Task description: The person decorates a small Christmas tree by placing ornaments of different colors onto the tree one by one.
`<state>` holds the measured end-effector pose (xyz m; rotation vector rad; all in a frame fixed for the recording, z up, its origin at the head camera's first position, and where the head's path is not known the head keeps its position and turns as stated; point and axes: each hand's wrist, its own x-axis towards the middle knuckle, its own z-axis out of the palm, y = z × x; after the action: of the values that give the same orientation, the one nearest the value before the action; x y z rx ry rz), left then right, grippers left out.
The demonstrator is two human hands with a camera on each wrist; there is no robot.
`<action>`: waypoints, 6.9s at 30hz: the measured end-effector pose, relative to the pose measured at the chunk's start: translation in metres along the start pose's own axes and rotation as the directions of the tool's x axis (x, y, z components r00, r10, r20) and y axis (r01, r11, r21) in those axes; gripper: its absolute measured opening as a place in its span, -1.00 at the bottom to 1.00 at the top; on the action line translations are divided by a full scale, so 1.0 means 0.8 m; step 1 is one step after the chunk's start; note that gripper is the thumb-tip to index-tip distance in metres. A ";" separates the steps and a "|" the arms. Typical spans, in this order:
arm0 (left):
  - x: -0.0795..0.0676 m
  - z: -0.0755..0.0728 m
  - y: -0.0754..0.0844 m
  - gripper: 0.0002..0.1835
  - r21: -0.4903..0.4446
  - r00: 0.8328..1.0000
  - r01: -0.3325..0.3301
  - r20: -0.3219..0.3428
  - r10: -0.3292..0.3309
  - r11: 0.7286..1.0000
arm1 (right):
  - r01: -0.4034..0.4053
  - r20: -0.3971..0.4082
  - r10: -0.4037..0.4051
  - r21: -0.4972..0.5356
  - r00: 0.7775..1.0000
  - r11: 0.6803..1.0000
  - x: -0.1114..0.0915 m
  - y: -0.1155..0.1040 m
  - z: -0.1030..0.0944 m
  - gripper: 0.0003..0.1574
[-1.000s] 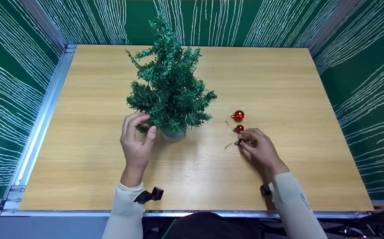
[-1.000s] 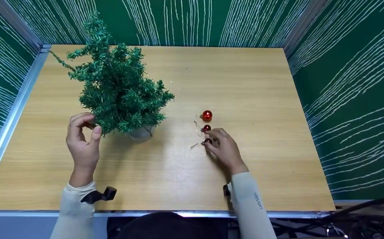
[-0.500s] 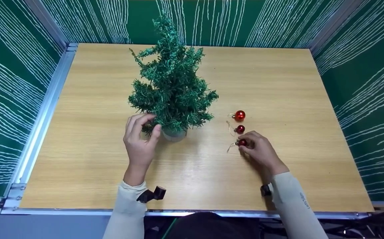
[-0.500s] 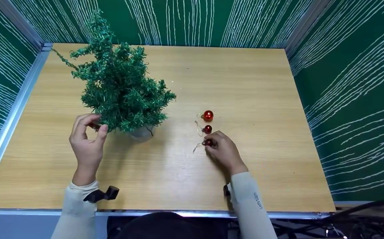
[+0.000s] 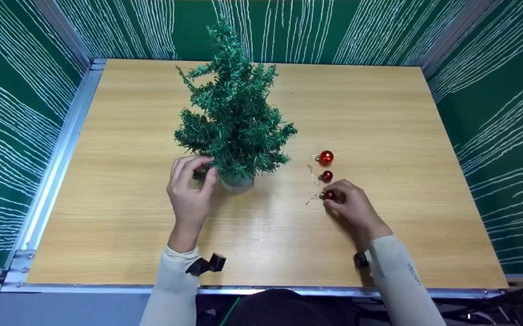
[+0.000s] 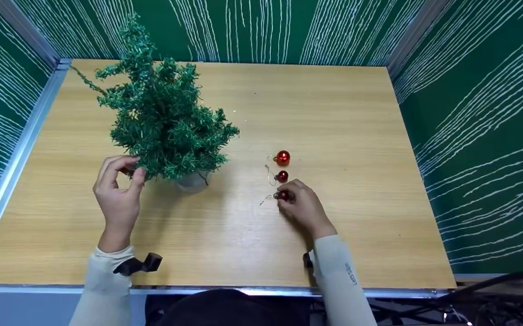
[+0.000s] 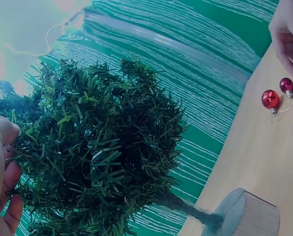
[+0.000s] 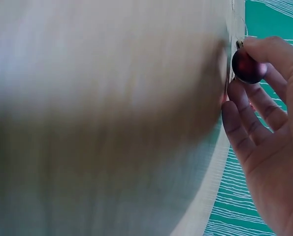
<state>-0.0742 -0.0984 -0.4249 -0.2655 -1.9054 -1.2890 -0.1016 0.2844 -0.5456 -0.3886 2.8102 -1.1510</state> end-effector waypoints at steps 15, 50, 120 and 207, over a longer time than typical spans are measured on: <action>0.000 0.001 0.002 -0.84 -0.013 1.000 -0.007 0.004 0.007 1.000 | -0.026 -0.040 0.031 0.126 0.999 0.992 -0.007 -0.019 -0.002 -0.65; -0.005 0.005 0.014 -0.83 -0.032 0.999 -0.020 0.038 0.021 0.999 | 0.259 -0.268 -0.212 0.153 0.940 0.954 -0.019 -0.123 -0.024 -0.67; -0.025 0.020 0.050 -0.85 -0.028 0.999 0.017 0.034 -0.016 0.999 | 0.500 -0.254 -0.446 0.218 0.858 0.838 -0.004 -0.179 -0.008 -0.65; -0.080 0.061 0.044 -0.95 -0.026 0.962 -0.231 0.142 0.232 0.973 | 0.647 -0.312 -0.574 0.238 0.757 0.724 -0.003 -0.207 0.016 -0.62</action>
<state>-0.0365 -0.0245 -0.4540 -0.5829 -1.9226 -1.1475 -0.0633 0.1632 -0.4393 -1.3151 2.6247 -1.8594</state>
